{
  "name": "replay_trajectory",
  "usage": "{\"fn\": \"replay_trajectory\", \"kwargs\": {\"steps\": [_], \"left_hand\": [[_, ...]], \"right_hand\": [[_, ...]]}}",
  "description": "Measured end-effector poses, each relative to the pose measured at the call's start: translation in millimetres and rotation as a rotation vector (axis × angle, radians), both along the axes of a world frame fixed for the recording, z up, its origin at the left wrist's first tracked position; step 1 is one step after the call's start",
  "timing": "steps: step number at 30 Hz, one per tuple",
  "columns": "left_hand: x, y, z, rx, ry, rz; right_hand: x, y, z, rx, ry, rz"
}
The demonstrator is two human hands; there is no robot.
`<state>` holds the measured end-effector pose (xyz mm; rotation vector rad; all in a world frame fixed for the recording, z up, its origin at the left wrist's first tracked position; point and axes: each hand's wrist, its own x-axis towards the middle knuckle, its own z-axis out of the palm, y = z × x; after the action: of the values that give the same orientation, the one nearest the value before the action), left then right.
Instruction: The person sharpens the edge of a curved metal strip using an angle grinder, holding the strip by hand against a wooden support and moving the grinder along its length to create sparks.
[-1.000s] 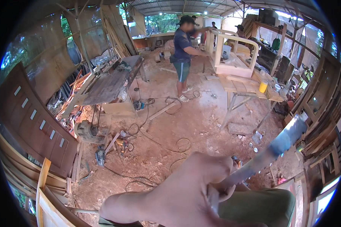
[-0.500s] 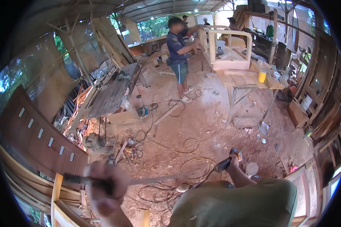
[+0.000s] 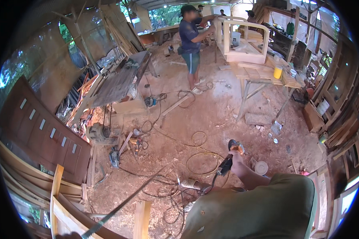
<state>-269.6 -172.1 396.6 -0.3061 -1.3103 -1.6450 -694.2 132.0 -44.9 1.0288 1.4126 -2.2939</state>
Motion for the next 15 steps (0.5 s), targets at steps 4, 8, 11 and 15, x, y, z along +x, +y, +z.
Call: {"fn": "replay_trajectory", "kwargs": {"steps": [4,8,11,15], "left_hand": [[28.1,24.1,-5.1,-0.022,-0.019,0.075],[58.7,32.8,-24.4,-0.009,-0.174,0.306],[97.8,29.4,-31.2,0.056,-0.456,0.271],[118.8,33.3,-42.3,0.212,-0.445,0.475]], "right_hand": [[-3.1,-12.7,-41.0,-0.025,-0.024,0.093],[8.5,-41.6,-52.3,-0.052,-0.028,0.175],[4.6,-60.3,-53.3,-0.076,-0.032,0.243],[-10.7,-86.2,-46.6,-0.055,-0.067,0.272]]}}
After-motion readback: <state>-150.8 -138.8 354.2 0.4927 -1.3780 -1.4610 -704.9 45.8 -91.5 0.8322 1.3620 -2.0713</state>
